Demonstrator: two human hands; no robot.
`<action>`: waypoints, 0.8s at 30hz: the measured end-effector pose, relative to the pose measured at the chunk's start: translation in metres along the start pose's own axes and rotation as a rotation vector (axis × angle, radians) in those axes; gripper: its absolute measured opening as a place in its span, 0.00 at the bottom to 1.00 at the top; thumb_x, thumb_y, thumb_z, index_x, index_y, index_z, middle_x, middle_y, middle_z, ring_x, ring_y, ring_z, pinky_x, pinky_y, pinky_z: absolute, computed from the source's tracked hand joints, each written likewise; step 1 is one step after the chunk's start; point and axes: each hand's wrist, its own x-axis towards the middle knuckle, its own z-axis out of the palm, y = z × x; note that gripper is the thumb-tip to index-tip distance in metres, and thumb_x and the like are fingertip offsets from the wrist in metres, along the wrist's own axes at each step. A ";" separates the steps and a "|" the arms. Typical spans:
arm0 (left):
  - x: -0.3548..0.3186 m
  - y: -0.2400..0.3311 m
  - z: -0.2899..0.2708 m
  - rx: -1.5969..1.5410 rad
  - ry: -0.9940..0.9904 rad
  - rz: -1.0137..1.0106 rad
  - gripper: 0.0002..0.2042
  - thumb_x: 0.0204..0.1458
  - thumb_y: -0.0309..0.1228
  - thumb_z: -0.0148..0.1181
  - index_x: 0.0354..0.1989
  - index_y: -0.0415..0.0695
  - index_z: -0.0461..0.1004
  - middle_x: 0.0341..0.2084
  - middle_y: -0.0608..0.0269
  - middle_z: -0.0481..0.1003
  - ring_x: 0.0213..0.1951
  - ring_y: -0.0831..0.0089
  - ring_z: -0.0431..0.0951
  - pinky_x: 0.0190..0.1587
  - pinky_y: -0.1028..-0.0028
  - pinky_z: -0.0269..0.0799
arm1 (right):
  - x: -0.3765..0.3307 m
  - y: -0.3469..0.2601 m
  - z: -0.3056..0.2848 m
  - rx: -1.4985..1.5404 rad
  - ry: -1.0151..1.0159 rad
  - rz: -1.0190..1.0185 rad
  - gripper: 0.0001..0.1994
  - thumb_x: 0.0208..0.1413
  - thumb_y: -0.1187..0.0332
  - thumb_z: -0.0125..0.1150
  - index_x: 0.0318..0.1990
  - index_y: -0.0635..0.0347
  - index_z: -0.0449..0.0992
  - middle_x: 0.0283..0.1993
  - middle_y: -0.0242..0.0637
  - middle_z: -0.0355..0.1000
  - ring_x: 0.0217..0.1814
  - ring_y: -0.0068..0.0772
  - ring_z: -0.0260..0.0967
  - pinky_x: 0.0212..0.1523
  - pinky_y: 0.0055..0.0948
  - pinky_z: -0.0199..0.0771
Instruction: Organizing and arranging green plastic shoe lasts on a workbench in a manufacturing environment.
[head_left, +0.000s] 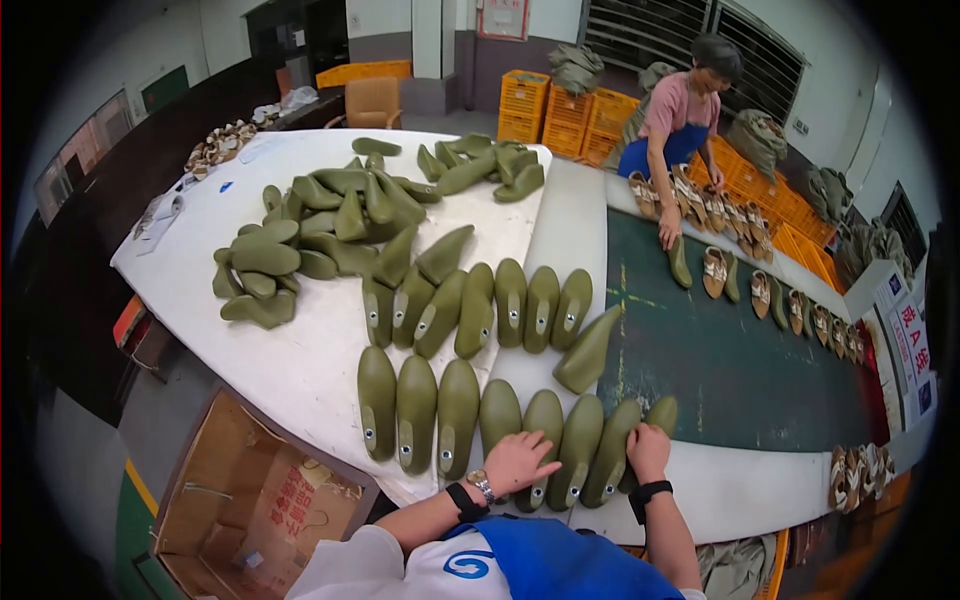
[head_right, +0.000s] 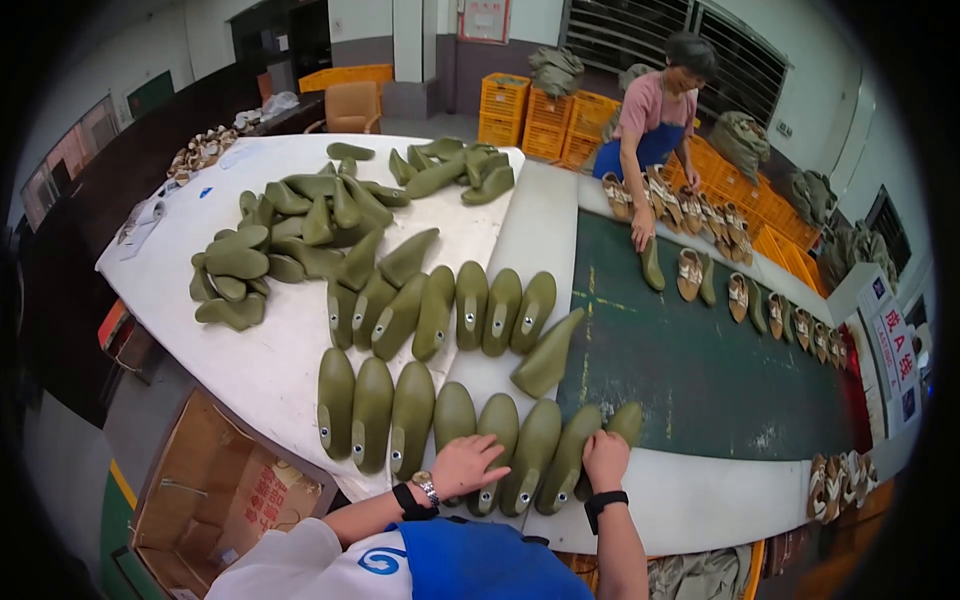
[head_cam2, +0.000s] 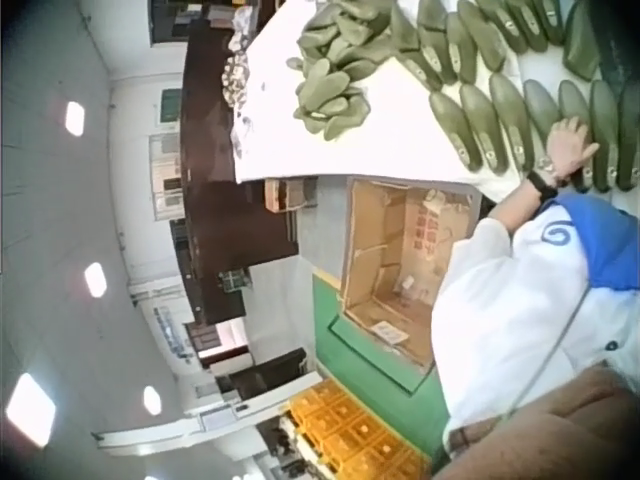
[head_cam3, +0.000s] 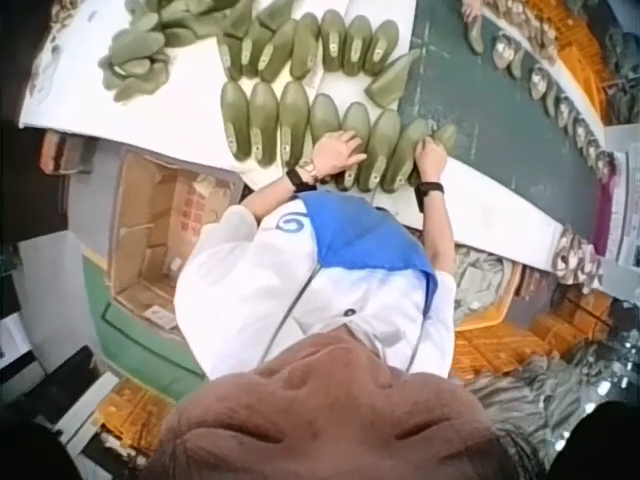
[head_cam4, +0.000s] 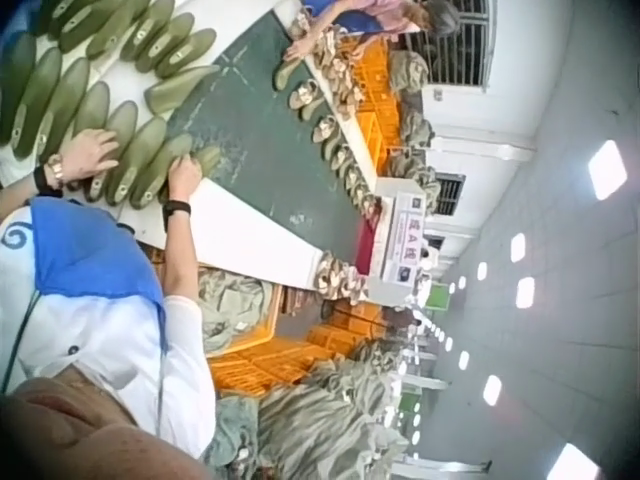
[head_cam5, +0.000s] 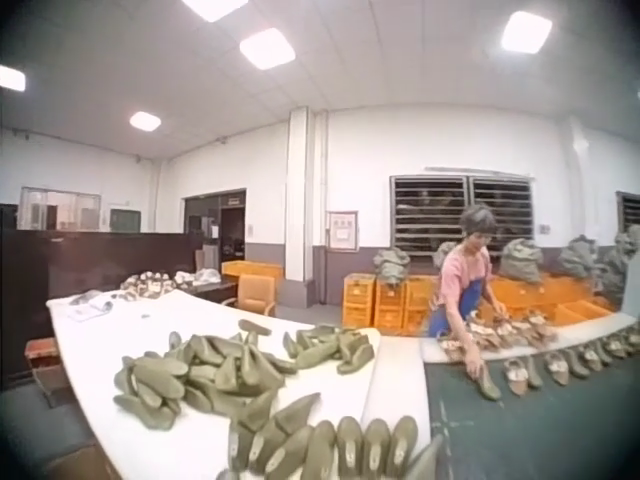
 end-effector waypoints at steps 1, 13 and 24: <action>0.002 -0.002 0.000 -0.015 0.021 -0.001 0.19 0.48 0.48 0.55 0.39 0.45 0.74 0.41 0.57 0.73 0.41 0.62 0.74 0.41 0.67 0.70 | 0.003 -0.001 0.001 0.012 0.018 -0.013 0.07 0.45 0.69 0.56 0.20 0.61 0.72 0.23 0.45 0.70 0.30 0.47 0.69 0.35 0.42 0.69; -0.006 -0.036 -0.050 -0.082 0.465 -0.063 0.14 0.42 0.35 0.62 0.37 0.43 0.73 0.43 0.55 0.71 0.52 0.51 0.66 0.55 0.56 0.59 | -0.002 -0.001 -0.002 0.051 -0.006 0.013 0.06 0.46 0.69 0.57 0.23 0.61 0.74 0.25 0.45 0.71 0.31 0.47 0.70 0.35 0.42 0.69; -0.131 -0.157 -0.058 -0.248 0.443 -1.010 0.37 0.43 0.29 0.59 0.62 0.41 0.47 0.48 0.35 0.66 0.50 0.46 0.68 0.53 0.62 0.65 | -0.002 0.006 0.002 0.070 -0.058 0.006 0.04 0.46 0.70 0.57 0.26 0.60 0.74 0.26 0.45 0.71 0.33 0.48 0.69 0.36 0.42 0.69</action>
